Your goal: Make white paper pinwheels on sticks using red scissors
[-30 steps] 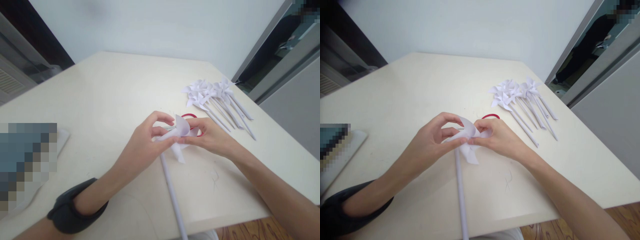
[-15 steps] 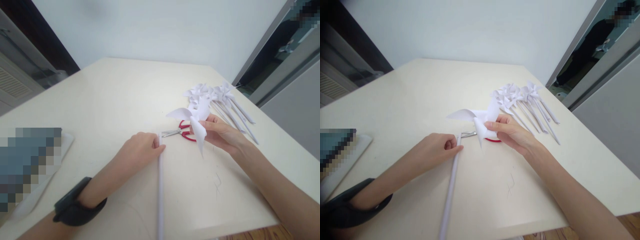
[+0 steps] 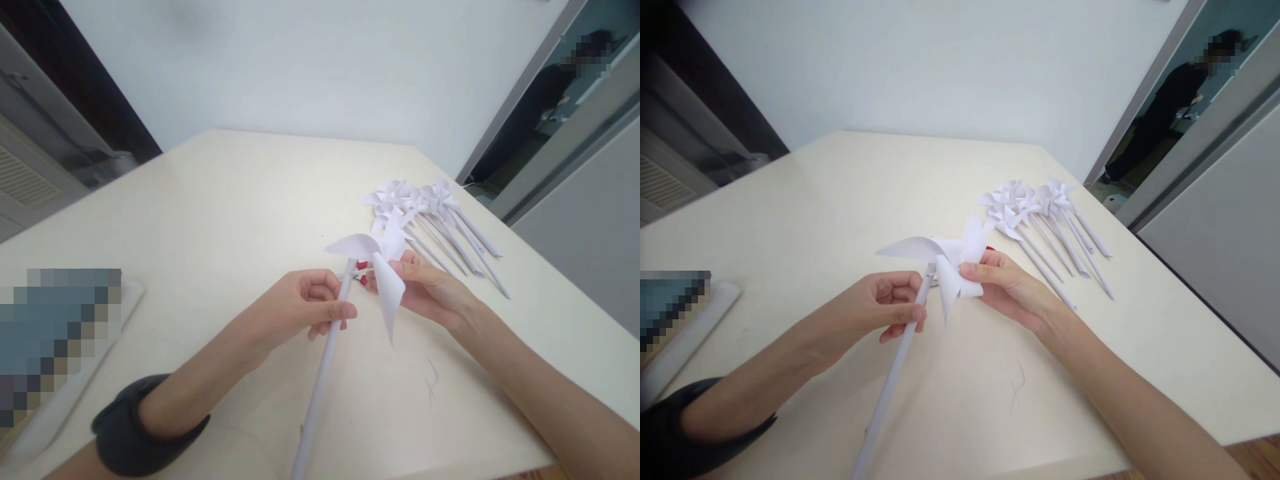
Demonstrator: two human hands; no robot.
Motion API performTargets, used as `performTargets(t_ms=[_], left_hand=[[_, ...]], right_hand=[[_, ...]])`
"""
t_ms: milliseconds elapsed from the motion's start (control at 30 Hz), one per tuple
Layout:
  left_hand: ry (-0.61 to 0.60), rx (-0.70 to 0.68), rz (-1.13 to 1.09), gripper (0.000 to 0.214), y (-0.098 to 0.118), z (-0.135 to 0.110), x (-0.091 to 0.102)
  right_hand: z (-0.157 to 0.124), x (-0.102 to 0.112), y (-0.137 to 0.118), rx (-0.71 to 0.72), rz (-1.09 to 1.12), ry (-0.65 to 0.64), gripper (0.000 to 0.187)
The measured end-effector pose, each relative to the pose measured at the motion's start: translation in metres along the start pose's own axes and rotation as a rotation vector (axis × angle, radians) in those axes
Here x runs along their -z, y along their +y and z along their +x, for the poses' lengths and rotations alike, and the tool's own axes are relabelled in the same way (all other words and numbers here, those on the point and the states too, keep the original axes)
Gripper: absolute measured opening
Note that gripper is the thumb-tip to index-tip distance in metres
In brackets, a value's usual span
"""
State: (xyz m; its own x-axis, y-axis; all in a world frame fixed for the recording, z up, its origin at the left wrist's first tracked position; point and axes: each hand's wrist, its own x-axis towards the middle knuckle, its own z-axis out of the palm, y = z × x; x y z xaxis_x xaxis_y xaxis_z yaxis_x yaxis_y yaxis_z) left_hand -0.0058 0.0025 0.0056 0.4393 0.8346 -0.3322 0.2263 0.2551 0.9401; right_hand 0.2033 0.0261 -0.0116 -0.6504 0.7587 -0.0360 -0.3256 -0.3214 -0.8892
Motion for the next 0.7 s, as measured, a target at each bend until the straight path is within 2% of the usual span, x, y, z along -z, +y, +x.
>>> performTargets(t_ms=[100,400,600,700], left_hand=[[-0.044,-0.003,-0.007,0.018,0.001,-0.001,-0.002],[-0.05,-0.043,-0.04,0.019,0.006,-0.003,-0.005],[0.009,-0.079,0.134,0.016,0.006,-0.009,-0.011],[0.013,-0.069,0.148,0.016,0.006,-0.011,-0.014]], right_hand=[[0.0,-0.003,0.0,-0.023,-0.034,0.021,0.013],[-0.001,-0.006,-0.002,-0.016,-0.079,0.032,0.011],[0.0,-0.006,0.0,-0.011,-0.08,0.013,0.012],[-0.001,-0.006,0.0,0.012,-0.098,0.036,0.012]])
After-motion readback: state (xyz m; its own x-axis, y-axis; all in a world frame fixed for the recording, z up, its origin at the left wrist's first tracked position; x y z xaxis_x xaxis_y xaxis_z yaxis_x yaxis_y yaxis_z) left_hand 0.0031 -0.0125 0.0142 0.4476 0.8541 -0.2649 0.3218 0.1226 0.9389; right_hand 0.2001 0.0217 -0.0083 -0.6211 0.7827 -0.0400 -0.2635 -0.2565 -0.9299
